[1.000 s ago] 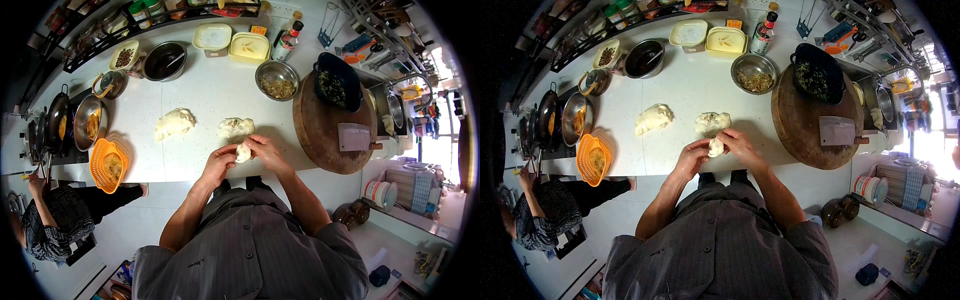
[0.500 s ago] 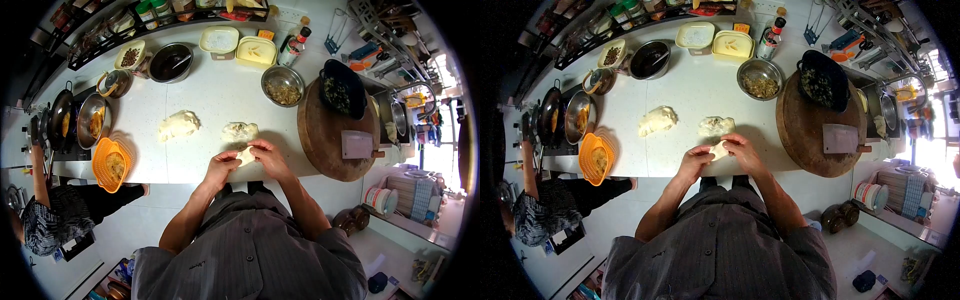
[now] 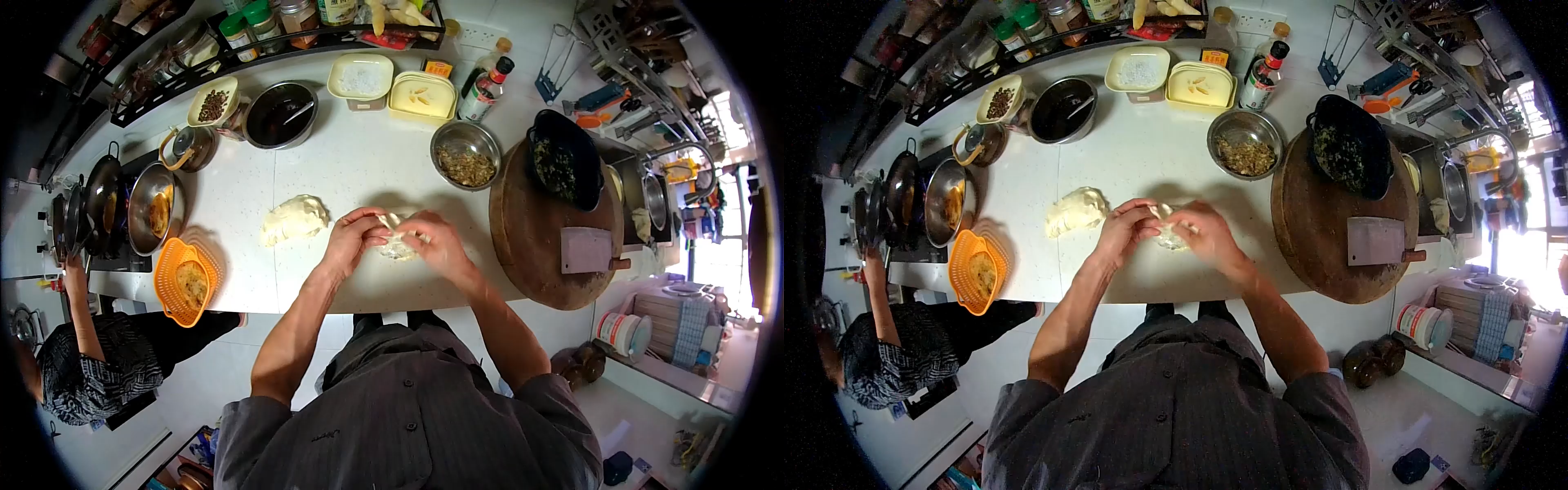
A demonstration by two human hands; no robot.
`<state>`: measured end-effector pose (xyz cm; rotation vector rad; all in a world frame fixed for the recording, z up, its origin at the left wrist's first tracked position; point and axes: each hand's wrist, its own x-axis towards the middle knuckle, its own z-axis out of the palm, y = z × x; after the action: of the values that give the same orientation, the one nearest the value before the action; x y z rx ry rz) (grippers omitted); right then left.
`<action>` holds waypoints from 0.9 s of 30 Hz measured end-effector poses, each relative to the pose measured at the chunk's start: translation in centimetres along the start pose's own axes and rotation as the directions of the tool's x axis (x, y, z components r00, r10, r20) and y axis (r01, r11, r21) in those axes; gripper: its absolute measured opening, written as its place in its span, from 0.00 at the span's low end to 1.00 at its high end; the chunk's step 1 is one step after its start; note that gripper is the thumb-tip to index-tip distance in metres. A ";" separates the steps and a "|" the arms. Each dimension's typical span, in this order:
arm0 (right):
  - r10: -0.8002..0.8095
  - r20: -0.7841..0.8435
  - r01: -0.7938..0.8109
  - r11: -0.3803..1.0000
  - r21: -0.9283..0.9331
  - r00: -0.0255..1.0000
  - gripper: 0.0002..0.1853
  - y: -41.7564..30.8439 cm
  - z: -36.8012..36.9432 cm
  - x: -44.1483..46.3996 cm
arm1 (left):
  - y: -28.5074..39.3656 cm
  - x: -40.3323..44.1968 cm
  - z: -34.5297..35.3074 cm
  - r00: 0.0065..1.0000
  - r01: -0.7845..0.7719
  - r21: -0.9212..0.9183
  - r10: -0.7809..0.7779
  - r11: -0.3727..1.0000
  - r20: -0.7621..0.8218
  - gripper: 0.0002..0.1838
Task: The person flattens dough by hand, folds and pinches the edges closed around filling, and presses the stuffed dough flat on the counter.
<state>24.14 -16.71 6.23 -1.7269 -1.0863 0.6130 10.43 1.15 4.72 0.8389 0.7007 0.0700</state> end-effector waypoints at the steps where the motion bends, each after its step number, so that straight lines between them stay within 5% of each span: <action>1: 0.000 -0.002 0.000 1.000 0.003 1.000 0.09 -1.0 -0.1 -0.3 | 0.0 -0.2 0.1 0.999 0.015 -0.204 -0.006 0.979 0.044 0.08; 3: -0.428 0.152 0.454 0.851 -0.265 0.891 0.08 -2.5 -0.4 -0.6 | -1.1 -0.2 0.6 1.000 -0.010 -0.287 0.010 0.958 -0.001 0.09; 5: -0.463 0.112 0.475 0.839 -0.264 0.879 0.08 -2.9 -0.4 -1.0 | -2.9 0.1 0.3 0.995 -0.097 -0.304 0.082 0.948 -0.063 0.11; 7: -0.032 -0.215 0.061 0.990 0.129 0.976 0.10 -2.2 0.3 -1.5 | -3.1 -0.3 0.6 0.992 -0.100 -0.298 0.072 0.949 -0.102 0.14; 8: 0.168 -0.214 -0.132 0.976 0.174 0.962 0.14 -1.6 0.5 -1.2 | -3.2 -0.5 0.5 0.992 -0.099 -0.286 0.073 0.953 -0.099 0.14; 9: 0.169 -0.219 -0.133 0.976 0.173 0.961 0.14 -1.0 0.4 -0.6 | -3.0 -0.6 0.8 0.993 -0.102 -0.274 0.080 0.956 -0.091 0.14; 11: 0.424 -0.002 -0.375 0.803 0.464 0.906 0.15 -0.2 0.6 0.2 | -3.0 -1.1 2.0 0.988 -0.126 -0.220 0.102 0.967 -0.118 0.15; 15: 0.501 0.054 -0.497 0.829 0.255 0.864 0.17 -1.1 0.0 0.9 | -2.1 -2.1 3.3 0.976 -0.157 -0.022 0.152 0.987 -0.156 0.17; 20: 0.496 0.063 -0.411 0.634 0.655 0.866 0.12 2.4 0.1 0.0 | -2.8 -1.8 2.8 0.982 -0.137 -0.086 0.123 0.987 -0.143 0.16; 23: 0.431 0.128 -0.373 0.552 0.746 0.893 0.14 1.0 1.1 -0.6 | -2.3 -2.2 3.5 0.990 -0.105 -0.179 0.085 0.978 -0.113 0.14; 25: 0.372 0.133 -0.352 0.615 0.706 0.919 0.15 1.4 1.3 -1.4 | -2.8 -2.2 3.8 0.992 -0.102 -0.204 0.084 0.974 -0.096 0.13; 27: 0.379 0.144 -0.352 0.565 0.746 0.914 0.14 3.1 2.5 -2.3 | -4.5 -1.6 3.0 0.973 -0.202 -0.135 0.182 0.970 -0.144 0.10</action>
<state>22.35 -17.96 2.22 -1.1701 -0.3027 1.1171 10.03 -4.42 3.79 0.7614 0.7263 0.3510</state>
